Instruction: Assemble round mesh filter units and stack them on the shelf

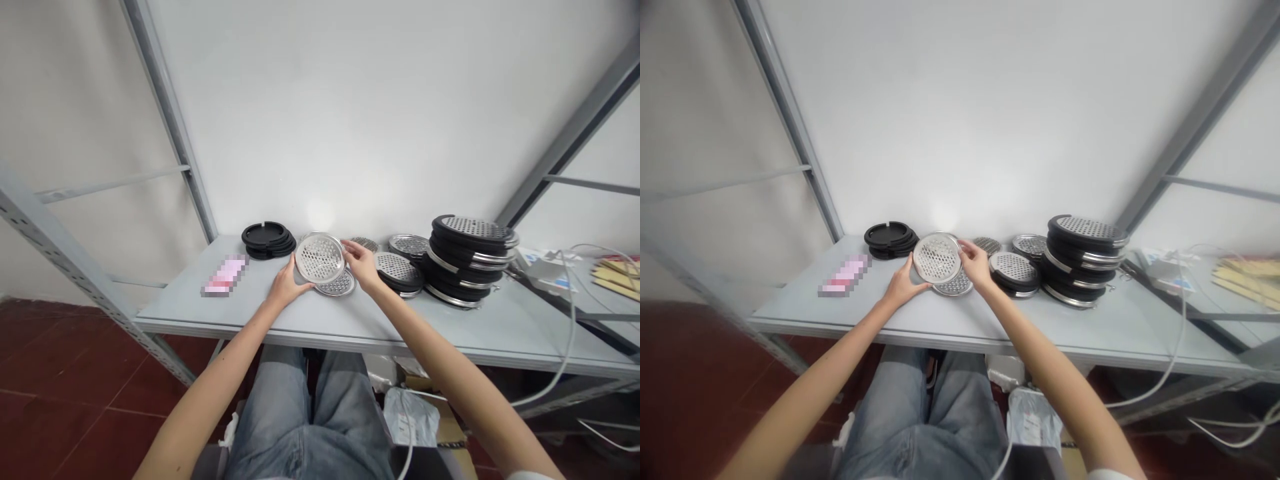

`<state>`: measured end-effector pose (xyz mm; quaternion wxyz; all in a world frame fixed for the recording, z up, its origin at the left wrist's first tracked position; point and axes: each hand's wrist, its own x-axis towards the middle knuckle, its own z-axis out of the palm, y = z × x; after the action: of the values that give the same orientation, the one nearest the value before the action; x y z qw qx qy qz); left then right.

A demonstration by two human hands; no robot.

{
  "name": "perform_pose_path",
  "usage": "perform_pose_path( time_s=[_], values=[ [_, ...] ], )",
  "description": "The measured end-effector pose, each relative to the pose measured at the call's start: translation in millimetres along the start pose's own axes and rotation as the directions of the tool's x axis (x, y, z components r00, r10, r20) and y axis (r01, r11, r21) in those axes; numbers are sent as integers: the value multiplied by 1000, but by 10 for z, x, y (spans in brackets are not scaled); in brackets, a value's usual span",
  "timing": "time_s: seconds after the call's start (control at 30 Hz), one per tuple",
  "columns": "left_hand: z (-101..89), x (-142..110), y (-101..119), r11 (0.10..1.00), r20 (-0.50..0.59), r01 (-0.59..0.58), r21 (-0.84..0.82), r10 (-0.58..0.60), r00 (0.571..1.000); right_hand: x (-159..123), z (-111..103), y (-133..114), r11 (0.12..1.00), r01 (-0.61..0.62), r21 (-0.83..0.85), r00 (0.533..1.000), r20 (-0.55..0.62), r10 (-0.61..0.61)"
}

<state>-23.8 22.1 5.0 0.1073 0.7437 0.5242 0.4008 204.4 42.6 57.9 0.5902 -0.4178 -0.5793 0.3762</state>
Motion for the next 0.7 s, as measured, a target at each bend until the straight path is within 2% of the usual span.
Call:
perform_pose_path(
  time_s=[0.1,0.23,0.37,0.47,0.6,0.7],
  values=[
    [0,-7,13,1000,29,-17,10,17,999,-87,5,90,976,63,-209,995,-67,-79],
    [-34,-41,83,996,102,-90,-12,91,991,-248,-15,123,874,86,-478,984,-95,-149],
    [-70,-64,134,995,182,-95,-28,99,978,-380,-34,235,809,114,-577,979,-71,-189],
    [-72,-60,130,994,201,-103,-25,106,974,-417,-47,351,787,87,-611,987,-53,-150],
    [-28,-28,72,983,209,-182,-10,180,961,-406,-54,450,753,17,-658,998,-41,-58],
    [22,-4,16,987,223,-126,97,102,970,-392,-50,477,704,-52,-708,999,-41,33]
  ],
)
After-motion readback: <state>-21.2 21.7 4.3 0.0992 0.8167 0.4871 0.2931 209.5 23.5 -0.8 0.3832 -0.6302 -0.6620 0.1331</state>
